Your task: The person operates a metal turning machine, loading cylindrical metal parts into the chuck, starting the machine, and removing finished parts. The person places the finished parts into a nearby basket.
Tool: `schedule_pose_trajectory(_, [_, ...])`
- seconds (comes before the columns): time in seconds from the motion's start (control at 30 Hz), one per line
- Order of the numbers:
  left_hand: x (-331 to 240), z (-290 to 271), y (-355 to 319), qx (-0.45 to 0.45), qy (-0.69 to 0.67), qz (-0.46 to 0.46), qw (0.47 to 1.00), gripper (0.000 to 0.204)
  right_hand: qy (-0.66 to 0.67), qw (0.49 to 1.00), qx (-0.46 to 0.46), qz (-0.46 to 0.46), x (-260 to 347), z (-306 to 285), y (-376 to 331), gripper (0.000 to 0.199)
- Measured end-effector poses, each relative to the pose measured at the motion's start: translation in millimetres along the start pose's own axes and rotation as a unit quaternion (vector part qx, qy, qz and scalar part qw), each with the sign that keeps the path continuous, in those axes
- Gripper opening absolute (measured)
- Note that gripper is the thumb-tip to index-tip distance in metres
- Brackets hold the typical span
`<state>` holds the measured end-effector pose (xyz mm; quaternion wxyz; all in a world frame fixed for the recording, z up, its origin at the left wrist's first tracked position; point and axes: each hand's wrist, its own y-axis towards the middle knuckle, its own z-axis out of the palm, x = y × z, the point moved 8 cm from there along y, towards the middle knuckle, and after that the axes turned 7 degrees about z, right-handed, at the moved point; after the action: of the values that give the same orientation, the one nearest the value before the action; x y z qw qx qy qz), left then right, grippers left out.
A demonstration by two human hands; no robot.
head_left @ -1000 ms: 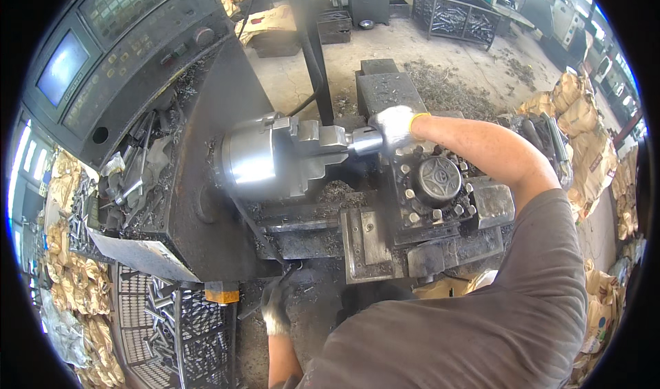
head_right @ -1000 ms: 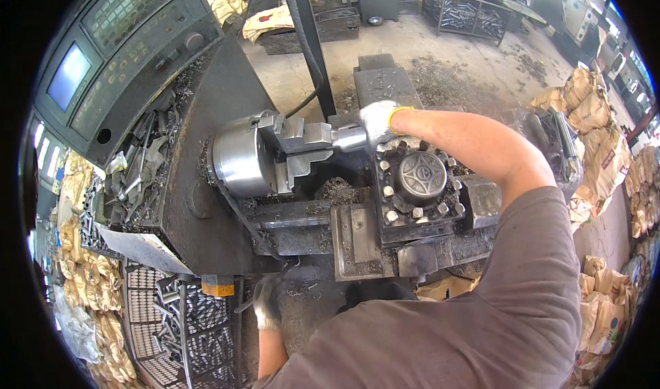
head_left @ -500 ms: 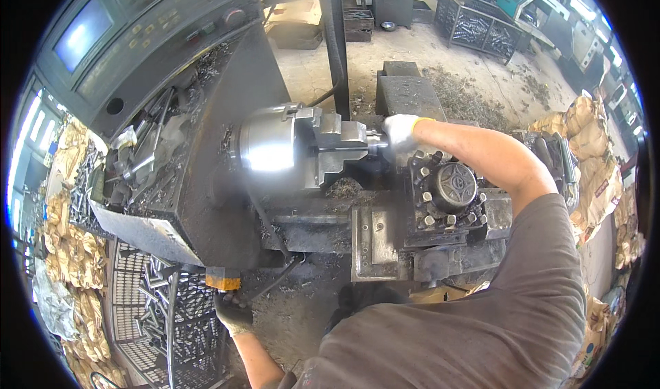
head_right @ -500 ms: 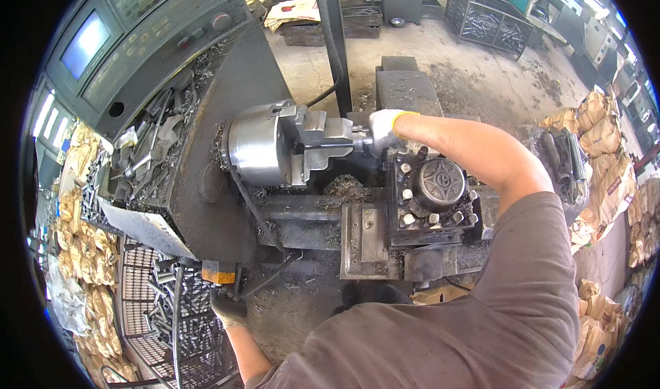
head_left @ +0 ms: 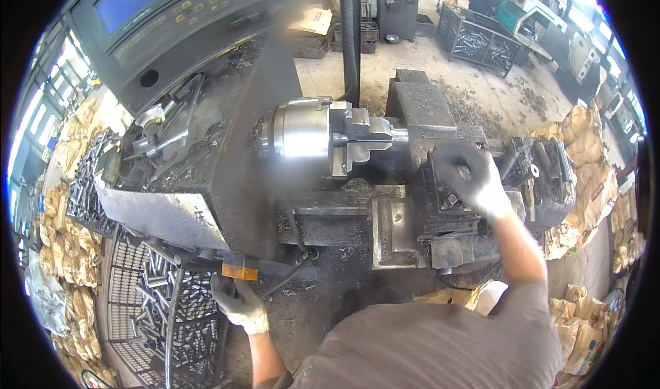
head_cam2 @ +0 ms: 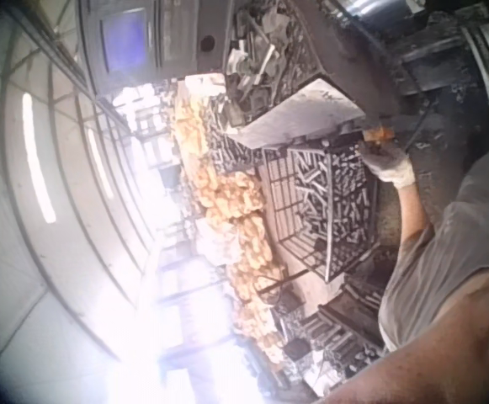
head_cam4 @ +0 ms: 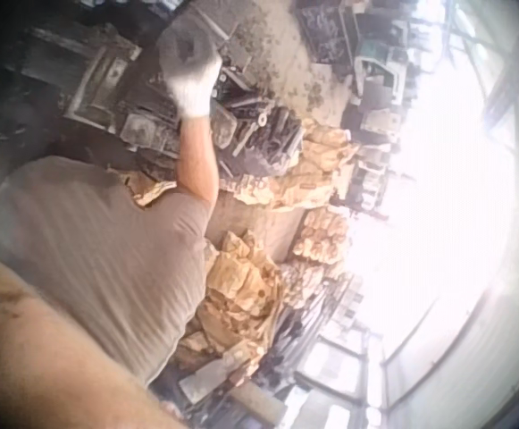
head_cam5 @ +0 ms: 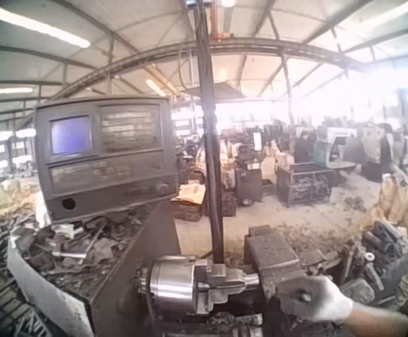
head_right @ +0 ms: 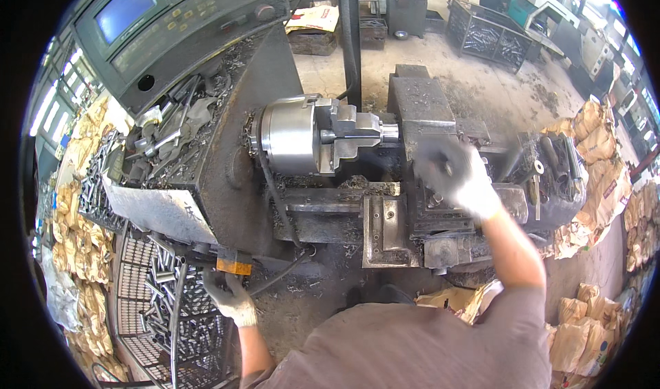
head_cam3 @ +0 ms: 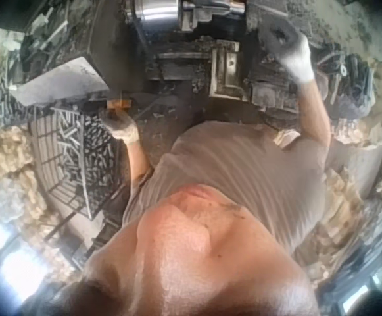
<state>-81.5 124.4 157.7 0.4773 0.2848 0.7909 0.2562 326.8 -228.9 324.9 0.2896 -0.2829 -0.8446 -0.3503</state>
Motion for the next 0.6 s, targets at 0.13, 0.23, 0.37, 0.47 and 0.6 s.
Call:
schedule_pose_trajectory(0.13, [-153,50,82,-0.009,-0.046,0.321,0.946,0.046,0.03,0.997,0.013,0.071,24,22,-102,0.031])
schedule_pose_trajectory(0.23, [-251,121,163,0.053,-0.028,0.373,0.926,0.041,0.065,0.986,0.027,0.151,10,44,-142,0.034])
schedule_pose_trajectory(0.37, [-271,240,276,0.134,0.04,0.315,0.939,0.078,0.049,0.983,0.048,0.172,-12,54,-176,0.032])
schedule_pose_trajectory(0.47, [-263,284,342,0.224,0.199,0.222,0.928,0.093,0.04,0.976,0.052,0.206,-32,63,-208,0.031])
schedule_pose_trajectory(0.6, [-268,291,324,0.173,0.182,0.241,0.937,0.09,0.075,0.963,0.119,0.229,-43,78,-222,0.036])
